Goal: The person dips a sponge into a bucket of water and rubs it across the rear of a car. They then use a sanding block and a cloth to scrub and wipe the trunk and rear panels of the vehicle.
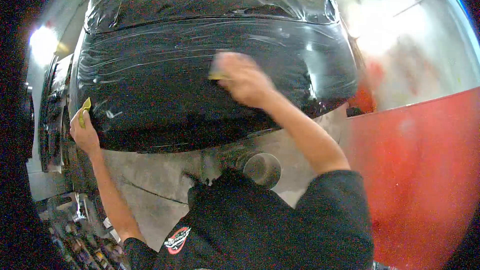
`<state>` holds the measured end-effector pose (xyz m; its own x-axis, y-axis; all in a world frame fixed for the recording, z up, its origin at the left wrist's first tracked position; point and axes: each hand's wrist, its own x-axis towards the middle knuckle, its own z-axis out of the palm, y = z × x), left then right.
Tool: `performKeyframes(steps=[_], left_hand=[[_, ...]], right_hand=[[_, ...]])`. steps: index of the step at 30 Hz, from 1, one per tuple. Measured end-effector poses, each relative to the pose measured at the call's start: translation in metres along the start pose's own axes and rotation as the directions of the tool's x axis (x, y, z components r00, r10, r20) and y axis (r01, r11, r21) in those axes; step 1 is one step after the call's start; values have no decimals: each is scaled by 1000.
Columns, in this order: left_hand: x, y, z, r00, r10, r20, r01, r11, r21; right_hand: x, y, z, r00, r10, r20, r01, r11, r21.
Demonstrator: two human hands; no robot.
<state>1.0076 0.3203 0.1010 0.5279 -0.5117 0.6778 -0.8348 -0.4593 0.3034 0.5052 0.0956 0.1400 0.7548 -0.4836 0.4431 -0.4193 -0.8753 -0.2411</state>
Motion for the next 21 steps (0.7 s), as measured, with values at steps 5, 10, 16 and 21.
performKeyframes(steps=[5,10,16,21], left_hand=[[3,15,-10,999,-52,10,52,999,-3],[-2,16,-3,990,-77,-119,70,996,-63],[0,8,4,959,-199,-200,158,967,-202],[-26,-50,-22,811,-524,-259,358,796,-489]], right_hand=[[-94,39,-59,941,321,110,-303,941,-154],[82,-69,26,879,-261,399,231,965,122],[265,-190,184,723,-639,264,650,758,55],[155,-152,97,746,-587,313,548,809,212]])
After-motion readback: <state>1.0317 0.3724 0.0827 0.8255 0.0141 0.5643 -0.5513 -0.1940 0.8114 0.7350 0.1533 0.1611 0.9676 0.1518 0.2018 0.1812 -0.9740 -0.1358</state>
